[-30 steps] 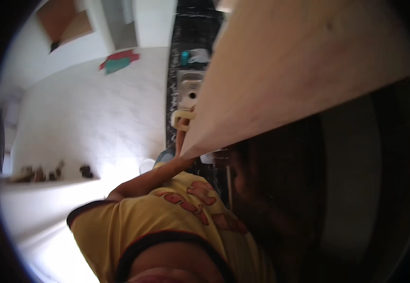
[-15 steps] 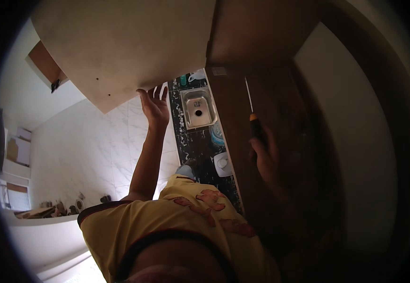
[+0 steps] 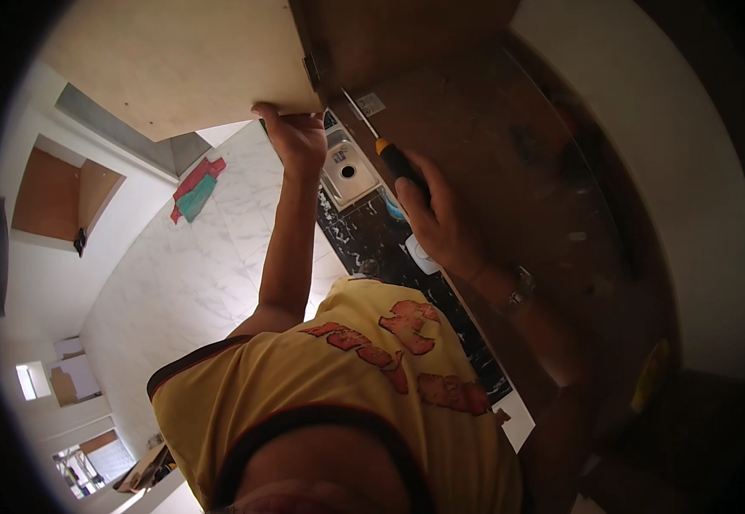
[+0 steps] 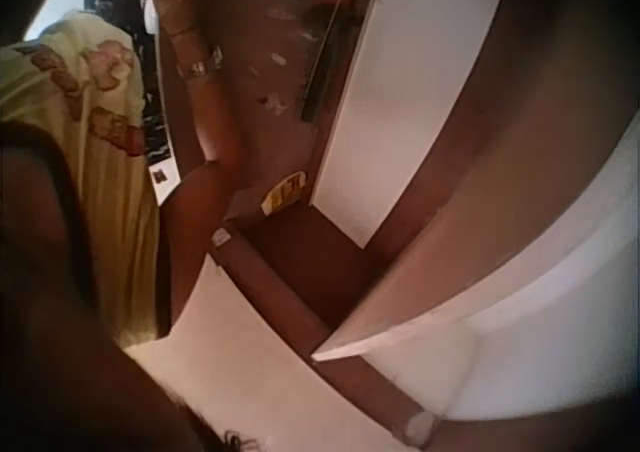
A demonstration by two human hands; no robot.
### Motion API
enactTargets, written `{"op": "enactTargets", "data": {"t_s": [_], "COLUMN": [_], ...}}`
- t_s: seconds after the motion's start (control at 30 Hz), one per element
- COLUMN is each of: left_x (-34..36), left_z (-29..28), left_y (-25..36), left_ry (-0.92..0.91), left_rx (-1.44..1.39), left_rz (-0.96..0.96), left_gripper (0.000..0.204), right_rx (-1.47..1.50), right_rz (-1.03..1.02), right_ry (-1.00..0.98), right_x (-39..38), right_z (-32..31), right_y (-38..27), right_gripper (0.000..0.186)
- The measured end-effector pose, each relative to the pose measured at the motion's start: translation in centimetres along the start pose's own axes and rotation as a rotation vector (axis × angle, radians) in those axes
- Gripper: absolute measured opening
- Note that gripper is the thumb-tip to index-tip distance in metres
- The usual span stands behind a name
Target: The person uses a screwdriver to tighten the hinges on a wooden kitchen cabinet door.
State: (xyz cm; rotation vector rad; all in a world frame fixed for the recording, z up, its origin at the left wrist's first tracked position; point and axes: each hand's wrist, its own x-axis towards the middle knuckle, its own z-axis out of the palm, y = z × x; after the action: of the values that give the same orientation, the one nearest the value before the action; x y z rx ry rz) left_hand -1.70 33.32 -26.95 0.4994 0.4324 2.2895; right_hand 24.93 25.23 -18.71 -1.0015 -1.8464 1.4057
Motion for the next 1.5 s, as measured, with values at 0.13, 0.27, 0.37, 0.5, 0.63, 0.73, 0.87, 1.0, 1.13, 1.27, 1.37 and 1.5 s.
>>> {"op": "enactTargets", "data": {"t_s": [0.13,0.27,0.37,0.5,0.63,0.73,0.87,1.0,1.13,1.27,1.37,1.5], "left_x": [0.1,0.0,0.5,0.9,1.3,1.6,1.6,0.9,0.8,0.8,0.4,0.5], "left_z": [0.0,-0.3,-1.6,-1.3,-1.1,-1.8,-2.3,-1.0,-1.9,-2.2,-1.7,-1.7], "left_y": [0.1,0.1,-0.1,0.1,0.2,0.2,0.1,0.1,-0.4,-0.8,-0.7,-0.8], "left_ry": [-0.035,-0.025,-0.129,-0.129,-0.112,-0.134,-0.119,-0.036,-0.107,-0.159,-0.143,-0.108], "left_rx": [-0.009,-0.036,-0.051,-0.053,-0.013,0.001,-0.007,0.006,-0.025,-0.064,-0.020,-0.025], "left_rz": [-0.058,-0.072,-0.119,-0.127,-0.140,-0.156,-0.195,-0.184,-0.222,-0.262,-0.247,-0.242], "left_gripper": [0.073,0.071,0.070,0.069,0.070,0.070,0.068,0.065,0.062,0.064,0.065,0.066], "right_rx": [-0.049,-0.060,-0.048,-0.088,-0.150,-0.142,-0.131,-0.413,-0.795,-0.687,-0.646,-0.573], "right_rz": [-0.036,-0.025,-0.049,-0.040,-0.044,-0.040,-0.046,-0.267,-0.482,-0.543,-0.592,-0.545], "right_ry": [0.028,0.028,0.046,0.051,0.052,0.033,0.039,0.113,0.166,0.197,0.204,0.210], "right_x": [1.2,1.9,2.0,2.9,3.3,3.5,3.3,3.3,2.8,3.8,4.1,4.1], "right_z": [0.6,0.8,1.0,0.8,0.8,0.8,0.9,1.2,1.8,1.8,1.7,1.5], "right_y": [0.7,1.3,1.7,1.9,1.7,1.5,1.7,1.6,1.0,2.2,2.6,2.2], "right_gripper": [0.045,0.043,0.042,0.044,0.044,0.044,0.044,0.042,0.043,0.040,0.038,0.036]}}
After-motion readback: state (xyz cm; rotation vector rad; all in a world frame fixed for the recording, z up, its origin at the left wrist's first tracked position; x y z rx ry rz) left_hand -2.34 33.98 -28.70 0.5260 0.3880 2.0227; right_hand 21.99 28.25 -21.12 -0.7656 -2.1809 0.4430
